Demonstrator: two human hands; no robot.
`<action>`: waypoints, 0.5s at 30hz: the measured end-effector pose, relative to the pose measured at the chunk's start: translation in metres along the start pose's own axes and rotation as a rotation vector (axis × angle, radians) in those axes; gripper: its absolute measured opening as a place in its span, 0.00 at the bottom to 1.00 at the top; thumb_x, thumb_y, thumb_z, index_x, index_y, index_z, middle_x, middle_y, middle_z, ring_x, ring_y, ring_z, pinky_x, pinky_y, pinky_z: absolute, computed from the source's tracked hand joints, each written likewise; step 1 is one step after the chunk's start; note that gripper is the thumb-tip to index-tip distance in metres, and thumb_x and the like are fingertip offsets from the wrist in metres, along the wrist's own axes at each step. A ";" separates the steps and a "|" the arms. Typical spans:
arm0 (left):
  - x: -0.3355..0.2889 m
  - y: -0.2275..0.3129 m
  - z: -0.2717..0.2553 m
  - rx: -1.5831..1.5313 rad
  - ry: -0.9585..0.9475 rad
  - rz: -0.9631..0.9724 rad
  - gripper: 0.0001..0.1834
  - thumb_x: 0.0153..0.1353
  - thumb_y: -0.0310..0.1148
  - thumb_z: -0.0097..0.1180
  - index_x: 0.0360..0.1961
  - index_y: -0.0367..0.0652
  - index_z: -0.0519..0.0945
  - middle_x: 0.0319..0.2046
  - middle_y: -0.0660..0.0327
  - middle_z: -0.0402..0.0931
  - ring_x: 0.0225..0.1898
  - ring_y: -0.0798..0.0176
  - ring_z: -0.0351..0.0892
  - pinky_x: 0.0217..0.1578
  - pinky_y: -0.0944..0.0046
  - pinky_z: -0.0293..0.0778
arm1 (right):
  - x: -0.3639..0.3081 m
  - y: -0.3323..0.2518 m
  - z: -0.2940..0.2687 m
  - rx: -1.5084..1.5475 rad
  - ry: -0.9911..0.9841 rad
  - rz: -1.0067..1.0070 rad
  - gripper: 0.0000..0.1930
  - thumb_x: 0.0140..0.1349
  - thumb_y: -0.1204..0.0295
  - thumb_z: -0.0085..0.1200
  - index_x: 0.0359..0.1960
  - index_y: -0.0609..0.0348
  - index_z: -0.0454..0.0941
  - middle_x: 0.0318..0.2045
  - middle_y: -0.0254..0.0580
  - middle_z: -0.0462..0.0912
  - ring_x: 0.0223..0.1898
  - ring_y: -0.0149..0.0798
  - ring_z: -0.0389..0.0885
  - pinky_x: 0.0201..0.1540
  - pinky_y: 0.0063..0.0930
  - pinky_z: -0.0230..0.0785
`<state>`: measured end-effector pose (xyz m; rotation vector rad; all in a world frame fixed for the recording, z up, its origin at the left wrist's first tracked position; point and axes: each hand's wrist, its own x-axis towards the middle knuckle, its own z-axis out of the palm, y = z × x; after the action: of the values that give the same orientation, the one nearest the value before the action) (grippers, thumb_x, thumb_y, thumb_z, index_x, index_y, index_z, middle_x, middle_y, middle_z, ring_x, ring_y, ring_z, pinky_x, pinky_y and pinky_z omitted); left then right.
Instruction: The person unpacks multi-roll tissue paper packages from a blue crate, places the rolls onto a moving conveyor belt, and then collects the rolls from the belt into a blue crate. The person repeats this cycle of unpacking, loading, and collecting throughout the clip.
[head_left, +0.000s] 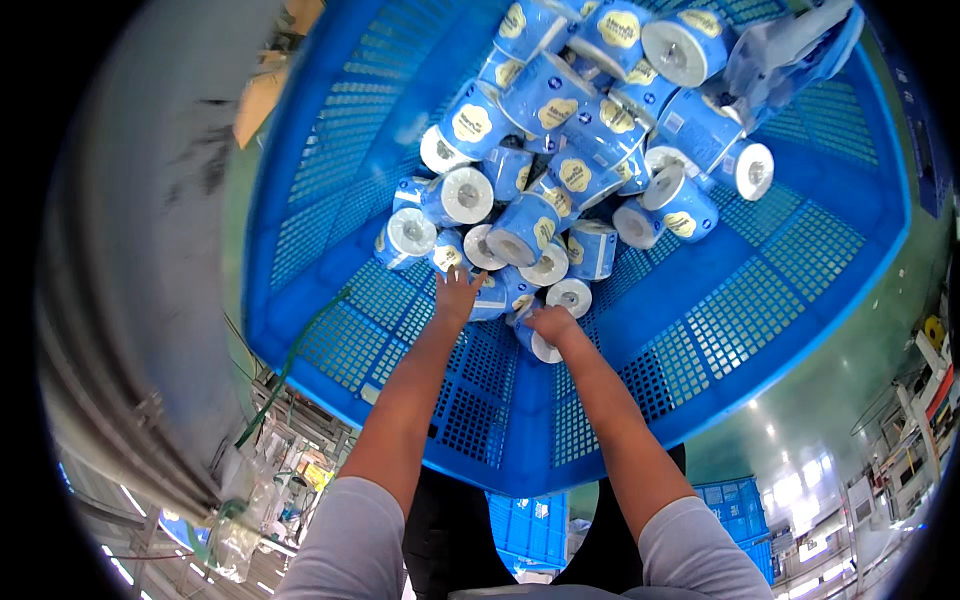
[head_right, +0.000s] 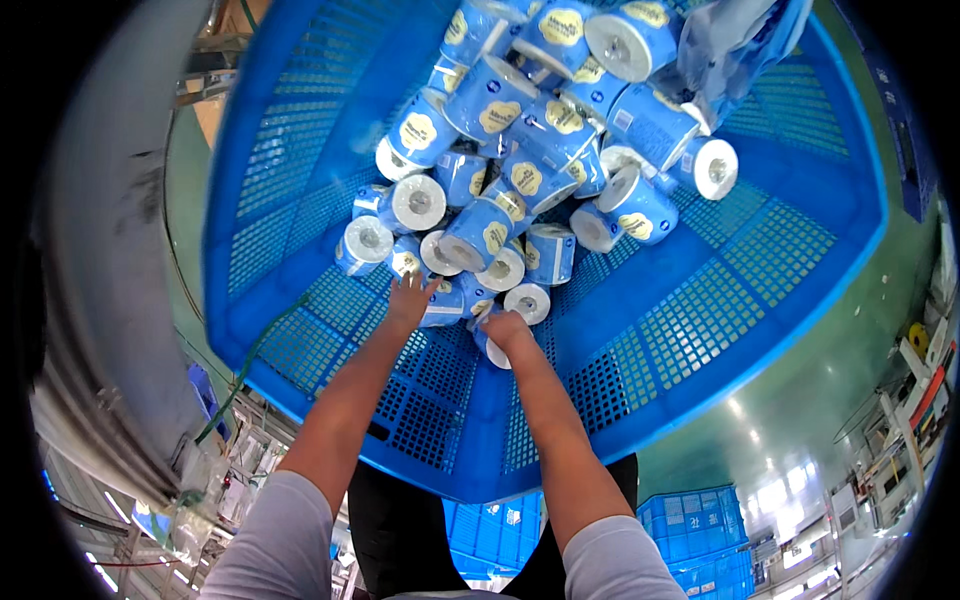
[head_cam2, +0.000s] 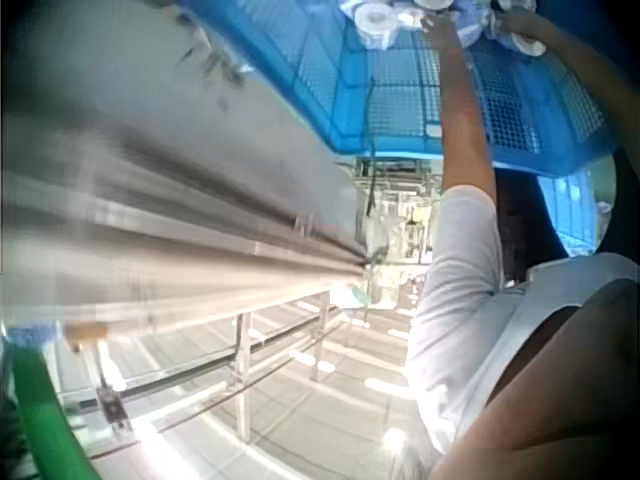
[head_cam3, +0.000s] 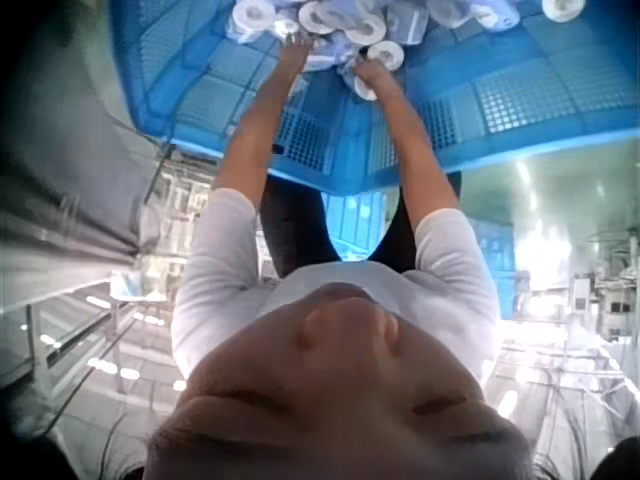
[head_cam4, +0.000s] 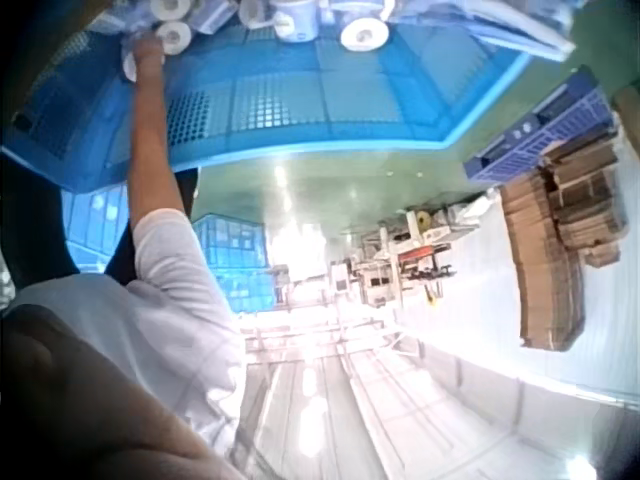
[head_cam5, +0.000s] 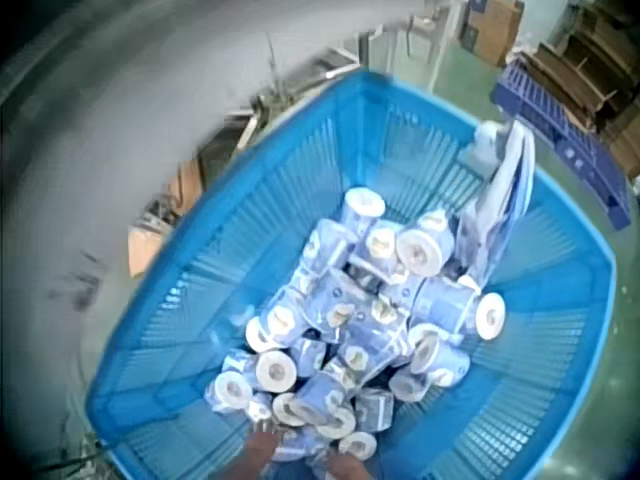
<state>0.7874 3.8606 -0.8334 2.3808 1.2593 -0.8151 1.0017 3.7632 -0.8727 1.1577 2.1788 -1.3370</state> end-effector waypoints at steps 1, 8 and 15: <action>0.000 -0.013 0.025 -0.045 -0.011 0.094 0.27 0.53 0.31 0.52 0.56 0.63 0.67 0.52 0.55 0.66 0.51 0.46 0.68 0.49 0.50 0.68 | 0.002 -0.004 -0.008 0.036 -0.111 0.000 0.13 0.58 0.67 0.47 0.44 0.42 0.77 0.43 0.38 0.77 0.45 0.44 0.77 0.44 0.38 0.71; -0.007 -0.026 -0.020 -0.092 -0.221 0.185 0.22 0.50 0.34 0.55 0.49 0.52 0.73 0.44 0.58 0.71 0.47 0.56 0.71 0.44 0.51 0.65 | -0.016 -0.019 -0.095 -0.229 -0.151 -0.031 0.24 0.48 0.67 0.56 0.50 0.57 0.73 0.47 0.42 0.75 0.54 0.44 0.68 0.52 0.40 0.62; 0.020 -0.043 -0.080 0.196 -0.504 -0.020 0.28 0.50 0.34 0.52 0.55 0.37 0.69 0.60 0.45 0.58 0.63 0.46 0.53 0.59 0.46 0.53 | 0.013 -0.060 -0.151 -1.473 -0.385 -0.127 0.47 0.46 0.52 0.58 0.67 0.55 0.49 0.69 0.36 0.39 0.69 0.52 0.30 0.69 0.47 0.28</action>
<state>0.7876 3.9399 -0.7840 2.1001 1.0311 -1.4880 0.9665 3.8843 -0.7701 0.1369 2.0820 0.2198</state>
